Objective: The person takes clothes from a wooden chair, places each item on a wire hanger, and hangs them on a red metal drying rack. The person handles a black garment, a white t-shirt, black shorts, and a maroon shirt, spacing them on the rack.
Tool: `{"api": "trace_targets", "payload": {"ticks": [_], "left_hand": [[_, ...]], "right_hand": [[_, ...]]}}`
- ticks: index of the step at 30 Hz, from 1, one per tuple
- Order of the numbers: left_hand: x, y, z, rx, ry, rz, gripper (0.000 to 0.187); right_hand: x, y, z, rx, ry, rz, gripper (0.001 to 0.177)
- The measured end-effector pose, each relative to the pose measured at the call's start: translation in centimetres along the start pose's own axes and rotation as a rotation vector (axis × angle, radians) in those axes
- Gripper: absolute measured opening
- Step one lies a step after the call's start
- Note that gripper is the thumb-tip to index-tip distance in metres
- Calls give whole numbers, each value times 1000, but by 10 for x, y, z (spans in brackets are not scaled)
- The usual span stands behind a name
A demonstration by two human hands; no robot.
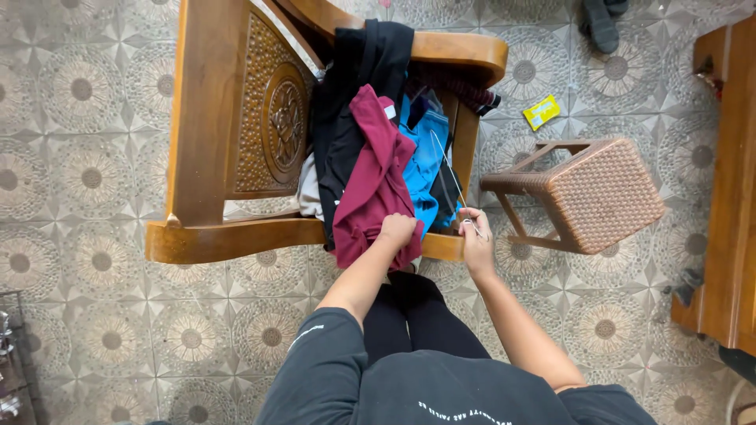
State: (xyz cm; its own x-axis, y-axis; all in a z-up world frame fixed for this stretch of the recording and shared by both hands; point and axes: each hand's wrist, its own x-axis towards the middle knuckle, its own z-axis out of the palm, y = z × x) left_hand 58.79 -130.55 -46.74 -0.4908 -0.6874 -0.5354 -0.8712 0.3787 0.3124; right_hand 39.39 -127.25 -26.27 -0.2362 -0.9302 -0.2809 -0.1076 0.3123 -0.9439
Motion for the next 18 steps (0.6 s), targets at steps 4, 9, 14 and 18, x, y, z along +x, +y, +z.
{"api": "trace_targets", "payload": {"ticks": [4, 9, 14, 18], "left_hand": [[-37, 5, -70, -163, 13, -108, 49], [-107, 27, -183, -503, 229, -271, 61], [-152, 59, -265, -920, 654, -231, 43], [-146, 57, -281, -1173, 925, -59, 14]], "right_hand": [[6, 11, 0, -8, 60, -30, 25], [17, -2, 9, -86, 42, -67, 24], [1, -111, 14, -190, 5, -339, 45], [6, -187, 12, -209, -14, -647, 57]]}}
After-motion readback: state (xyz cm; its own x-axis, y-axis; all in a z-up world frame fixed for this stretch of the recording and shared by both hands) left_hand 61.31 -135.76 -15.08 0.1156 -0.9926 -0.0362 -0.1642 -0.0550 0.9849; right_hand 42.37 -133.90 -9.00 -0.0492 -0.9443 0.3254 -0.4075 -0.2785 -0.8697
